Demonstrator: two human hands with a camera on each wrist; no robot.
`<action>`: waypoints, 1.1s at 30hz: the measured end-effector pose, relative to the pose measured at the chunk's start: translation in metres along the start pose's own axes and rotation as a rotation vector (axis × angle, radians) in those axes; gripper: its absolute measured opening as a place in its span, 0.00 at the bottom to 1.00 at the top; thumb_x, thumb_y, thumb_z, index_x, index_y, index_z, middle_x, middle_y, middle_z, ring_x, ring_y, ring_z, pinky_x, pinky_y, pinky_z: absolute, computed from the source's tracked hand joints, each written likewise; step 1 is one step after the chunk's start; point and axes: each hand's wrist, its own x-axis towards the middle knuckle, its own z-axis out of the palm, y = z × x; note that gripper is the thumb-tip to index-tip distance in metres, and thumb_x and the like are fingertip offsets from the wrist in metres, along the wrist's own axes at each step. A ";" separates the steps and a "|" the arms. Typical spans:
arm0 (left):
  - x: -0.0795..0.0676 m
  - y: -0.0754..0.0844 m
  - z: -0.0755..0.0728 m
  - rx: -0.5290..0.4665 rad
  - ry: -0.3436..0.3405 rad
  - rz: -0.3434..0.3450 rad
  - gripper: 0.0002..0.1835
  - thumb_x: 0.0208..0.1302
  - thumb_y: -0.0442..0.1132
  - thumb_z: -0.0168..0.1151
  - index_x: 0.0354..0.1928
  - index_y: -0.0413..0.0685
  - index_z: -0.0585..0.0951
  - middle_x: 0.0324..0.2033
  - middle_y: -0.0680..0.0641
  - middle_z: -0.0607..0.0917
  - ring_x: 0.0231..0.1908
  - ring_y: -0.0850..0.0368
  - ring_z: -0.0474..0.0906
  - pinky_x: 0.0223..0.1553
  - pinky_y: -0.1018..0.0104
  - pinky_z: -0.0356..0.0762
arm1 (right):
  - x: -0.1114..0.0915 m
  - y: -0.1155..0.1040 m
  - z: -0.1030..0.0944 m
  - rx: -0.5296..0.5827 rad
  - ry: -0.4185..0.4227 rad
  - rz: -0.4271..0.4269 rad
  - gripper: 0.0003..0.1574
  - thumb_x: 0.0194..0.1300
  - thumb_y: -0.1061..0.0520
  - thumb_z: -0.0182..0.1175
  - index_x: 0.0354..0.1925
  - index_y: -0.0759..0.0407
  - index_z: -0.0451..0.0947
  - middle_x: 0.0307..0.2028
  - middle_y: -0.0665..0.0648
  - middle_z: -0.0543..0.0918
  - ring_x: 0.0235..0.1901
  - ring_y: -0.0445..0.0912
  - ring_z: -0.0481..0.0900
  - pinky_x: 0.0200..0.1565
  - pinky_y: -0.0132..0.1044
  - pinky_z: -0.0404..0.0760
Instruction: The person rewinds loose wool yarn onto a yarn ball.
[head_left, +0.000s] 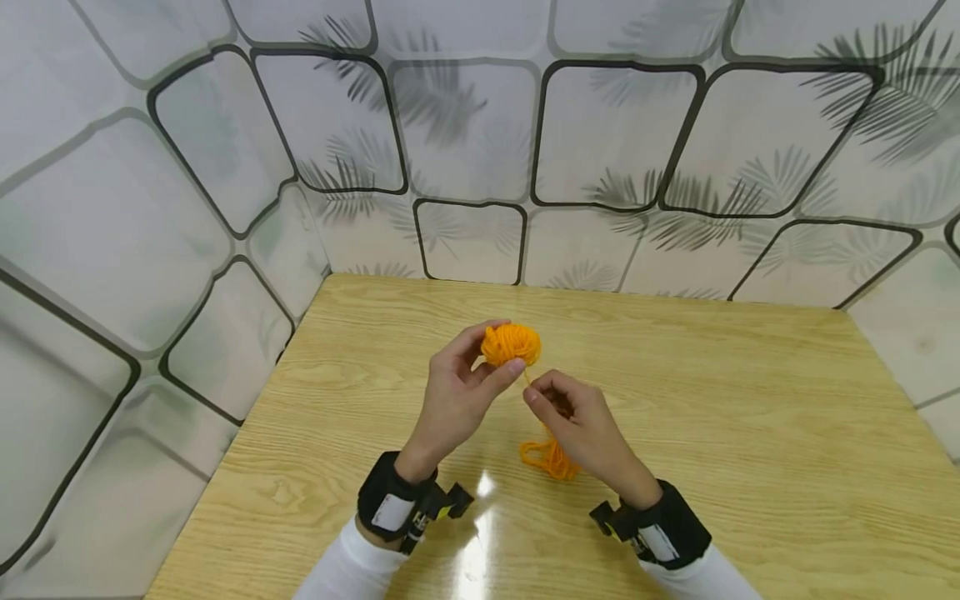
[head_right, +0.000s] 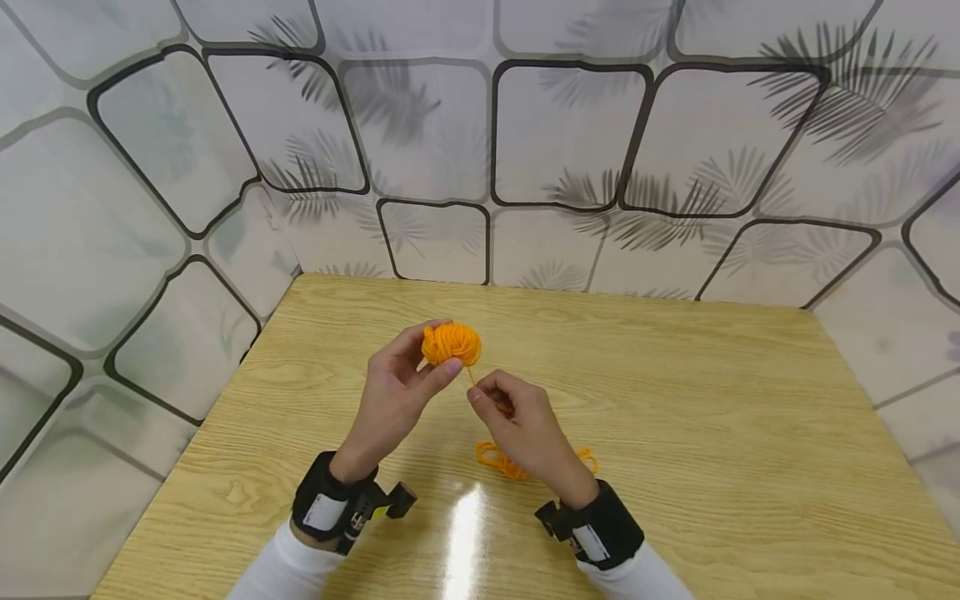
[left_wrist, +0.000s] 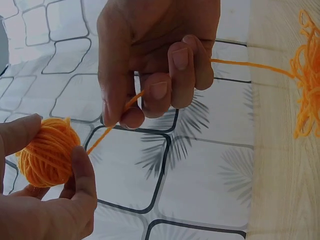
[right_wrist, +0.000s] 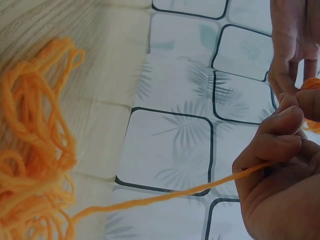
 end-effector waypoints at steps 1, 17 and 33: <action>0.000 -0.001 0.000 0.008 0.003 -0.001 0.21 0.58 0.35 0.61 0.55 0.44 0.73 0.50 0.42 0.75 0.48 0.47 0.72 0.47 0.52 0.74 | -0.001 0.003 0.001 -0.011 0.000 -0.011 0.06 0.68 0.53 0.52 0.36 0.52 0.74 0.22 0.51 0.71 0.17 0.42 0.61 0.19 0.34 0.62; -0.001 -0.020 -0.003 0.094 -0.004 -0.023 0.24 0.59 0.36 0.61 0.59 0.50 0.72 0.49 0.42 0.71 0.42 0.47 0.79 0.38 0.56 0.78 | -0.008 -0.001 0.000 -0.078 0.016 -0.155 0.04 0.68 0.53 0.51 0.39 0.47 0.74 0.21 0.46 0.69 0.16 0.39 0.62 0.17 0.32 0.63; -0.004 0.006 0.001 0.081 -0.105 -0.182 0.25 0.59 0.26 0.55 0.61 0.40 0.69 0.51 0.38 0.66 0.54 0.44 0.71 0.49 0.58 0.73 | -0.008 -0.018 -0.014 0.025 -0.012 -0.106 0.04 0.67 0.53 0.53 0.39 0.51 0.74 0.26 0.48 0.73 0.17 0.41 0.64 0.16 0.35 0.65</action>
